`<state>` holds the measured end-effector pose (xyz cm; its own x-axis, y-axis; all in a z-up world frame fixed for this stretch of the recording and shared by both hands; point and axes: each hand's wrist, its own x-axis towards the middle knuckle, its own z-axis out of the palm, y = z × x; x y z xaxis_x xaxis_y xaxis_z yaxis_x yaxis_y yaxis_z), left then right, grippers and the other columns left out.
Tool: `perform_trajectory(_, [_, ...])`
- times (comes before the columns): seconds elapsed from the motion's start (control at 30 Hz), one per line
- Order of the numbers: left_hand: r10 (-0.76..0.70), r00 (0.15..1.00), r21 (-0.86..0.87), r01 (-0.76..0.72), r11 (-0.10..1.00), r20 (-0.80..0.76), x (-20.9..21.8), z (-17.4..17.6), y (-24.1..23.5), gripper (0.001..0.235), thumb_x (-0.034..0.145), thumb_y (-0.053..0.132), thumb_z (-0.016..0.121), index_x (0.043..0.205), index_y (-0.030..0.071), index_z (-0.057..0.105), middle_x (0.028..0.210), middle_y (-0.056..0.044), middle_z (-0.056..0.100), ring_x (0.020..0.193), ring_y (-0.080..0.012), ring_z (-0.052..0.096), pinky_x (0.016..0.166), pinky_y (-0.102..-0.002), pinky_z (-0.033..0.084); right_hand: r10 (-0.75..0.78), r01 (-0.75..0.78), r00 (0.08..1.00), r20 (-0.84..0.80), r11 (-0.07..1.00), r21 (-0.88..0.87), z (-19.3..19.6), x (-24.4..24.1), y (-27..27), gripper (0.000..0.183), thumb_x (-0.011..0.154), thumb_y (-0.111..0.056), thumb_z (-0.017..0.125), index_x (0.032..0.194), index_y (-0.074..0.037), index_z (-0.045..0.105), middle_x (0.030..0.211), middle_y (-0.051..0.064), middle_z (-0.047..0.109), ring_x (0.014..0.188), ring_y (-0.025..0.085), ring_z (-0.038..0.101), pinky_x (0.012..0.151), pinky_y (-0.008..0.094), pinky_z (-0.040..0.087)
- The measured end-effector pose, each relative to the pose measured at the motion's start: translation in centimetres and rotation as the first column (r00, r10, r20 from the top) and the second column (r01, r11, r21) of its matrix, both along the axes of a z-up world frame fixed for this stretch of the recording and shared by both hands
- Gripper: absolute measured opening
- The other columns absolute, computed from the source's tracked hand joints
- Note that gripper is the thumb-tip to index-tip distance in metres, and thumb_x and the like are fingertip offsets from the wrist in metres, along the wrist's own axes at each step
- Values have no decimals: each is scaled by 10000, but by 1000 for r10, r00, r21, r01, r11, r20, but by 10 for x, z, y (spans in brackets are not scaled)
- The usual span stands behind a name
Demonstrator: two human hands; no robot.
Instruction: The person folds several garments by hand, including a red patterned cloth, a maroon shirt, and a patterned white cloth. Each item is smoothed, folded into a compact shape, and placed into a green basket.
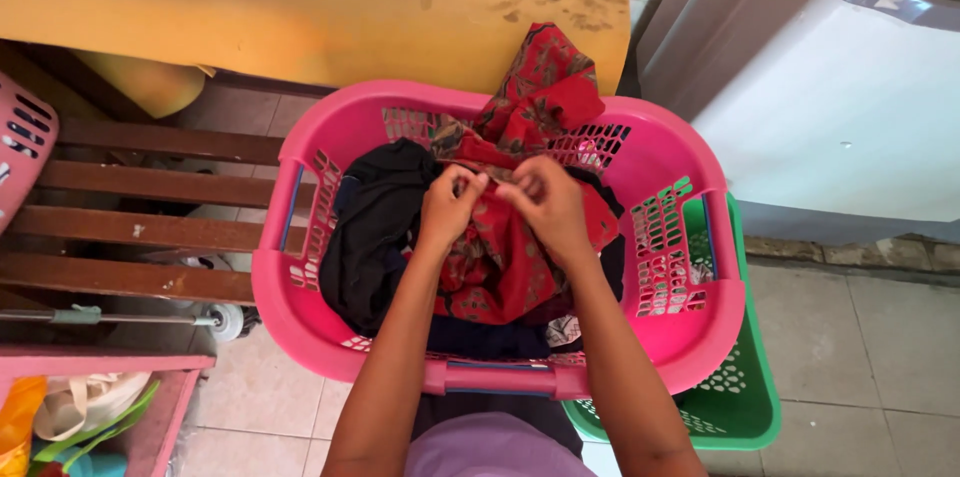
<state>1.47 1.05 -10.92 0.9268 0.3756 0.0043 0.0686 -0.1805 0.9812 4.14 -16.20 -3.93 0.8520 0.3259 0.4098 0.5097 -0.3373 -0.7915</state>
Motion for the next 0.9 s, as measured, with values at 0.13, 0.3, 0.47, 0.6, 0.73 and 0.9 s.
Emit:
perform_trajectory(0.13, [-85,963,-91,111,990,257,4,-7,2,234,1008,263,694,905,89,577,741,17,503,686,-61,469,621,-269,411,45,-44,976,-215,999,12,-29,16,1,296,825,-170,822,1059,-59,677,927,-1,688,743,94,606,678,265,505])
perform_trajectory(0.3, [-191,861,-428,413,804,471,-6,7,-2,368,898,48,753,846,130,398,980,-9,599,862,-63,520,792,-236,457,319,-188,799,-510,938,292,-40,29,-7,258,989,-207,704,1203,-63,731,1028,-4,717,867,75,599,738,244,490])
perform_trajectory(0.47, [-224,894,-489,406,772,389,-9,25,-6,331,826,-67,651,836,121,379,905,-8,554,770,-82,481,663,-253,438,279,-160,841,-463,947,280,-33,26,-11,251,904,-158,756,1132,-59,726,1021,-11,745,891,57,676,749,239,553])
perform_trajectory(0.6, [-285,832,-189,413,891,475,-4,38,-8,317,800,-95,621,875,100,383,909,8,456,843,-68,428,753,-230,407,142,-110,968,-205,981,159,-7,26,-1,174,908,-109,790,1060,-31,756,949,30,768,818,73,696,728,240,564])
perform_trajectory(0.73, [-265,852,31,282,959,453,0,48,-13,328,783,-87,652,891,90,397,869,-7,415,816,-90,418,760,-234,418,-32,31,999,-12,999,-43,20,17,8,151,893,-58,769,1043,-48,762,886,54,773,743,123,748,666,262,569])
perform_trajectory(0.9, [-210,786,-36,283,958,582,-1,54,-21,273,789,-60,616,881,80,399,943,-16,539,961,-86,489,856,-231,407,-155,162,932,328,987,8,30,-3,14,139,898,-30,749,1023,-25,689,980,107,702,795,241,730,680,333,587])
